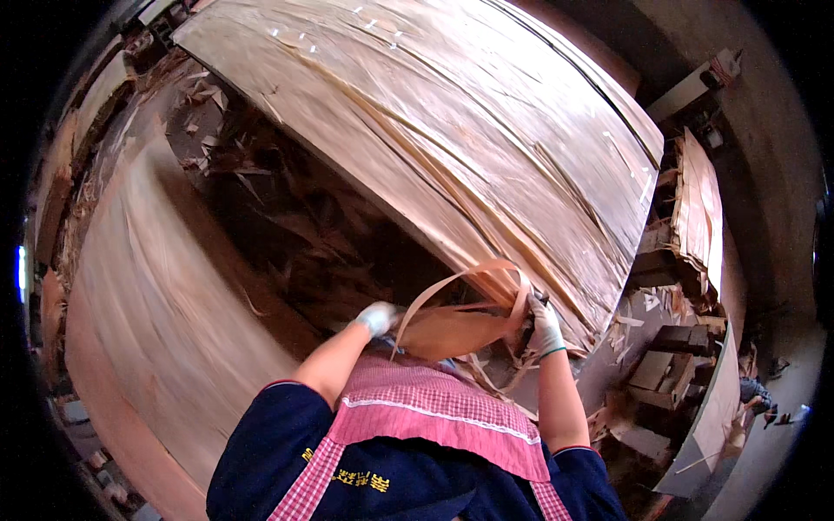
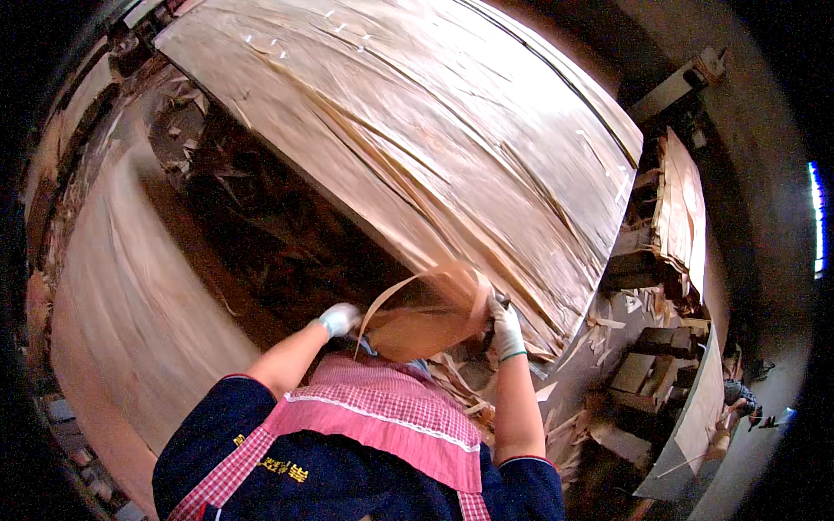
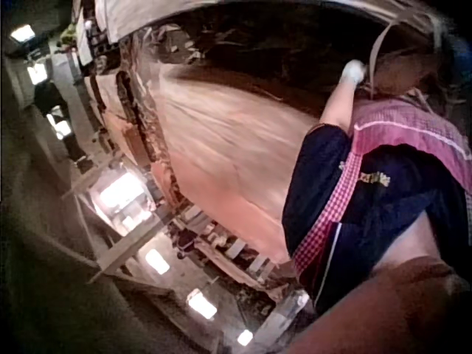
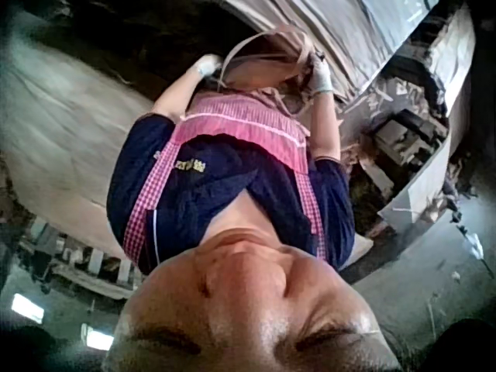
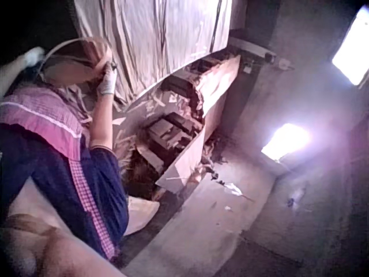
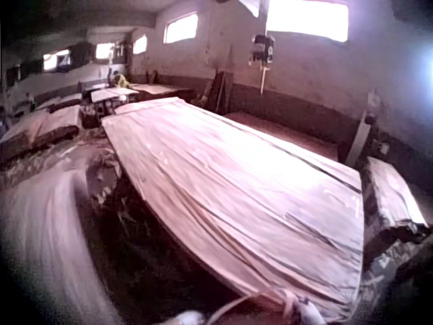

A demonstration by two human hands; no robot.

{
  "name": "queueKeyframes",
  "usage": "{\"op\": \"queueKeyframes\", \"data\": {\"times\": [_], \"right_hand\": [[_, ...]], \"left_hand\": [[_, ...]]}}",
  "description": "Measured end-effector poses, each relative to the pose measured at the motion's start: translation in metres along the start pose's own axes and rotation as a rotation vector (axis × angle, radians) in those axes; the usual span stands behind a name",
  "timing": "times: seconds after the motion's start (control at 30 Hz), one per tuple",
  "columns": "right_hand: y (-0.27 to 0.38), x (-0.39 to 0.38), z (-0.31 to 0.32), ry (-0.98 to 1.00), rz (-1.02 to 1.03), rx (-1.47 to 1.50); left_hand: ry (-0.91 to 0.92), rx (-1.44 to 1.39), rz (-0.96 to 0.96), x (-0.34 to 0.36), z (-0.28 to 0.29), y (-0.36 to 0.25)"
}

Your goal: The person uses a utility knife to cut strips from a stack of wood veneer sheets, applies adhesive tape to join the pieces, and removes excess wood fragments by hand.

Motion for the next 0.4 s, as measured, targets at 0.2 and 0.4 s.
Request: {"op": "queueKeyframes", "data": {"times": [0.2, 0.4], "right_hand": [[0.029, -0.021, -0.05, 0.034, 0.089, -0.072], [0.038, -0.056, -0.129, 0.231, 0.224, -0.429]], "left_hand": [[0.234, -0.065, 0.797, -0.196, -0.155, 0.281], [-0.738, -0.382, 0.544, -0.23, 0.003, 0.268]]}}
Point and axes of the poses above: each hand's wrist, its own x-axis towards the middle knuckle, its own z-axis out of the back of the hand, y = z × x, the point moved 10 cm from there along x, towards the middle knuckle, and after that the axes turned 10 degrees about y, right-handed, at the moved point
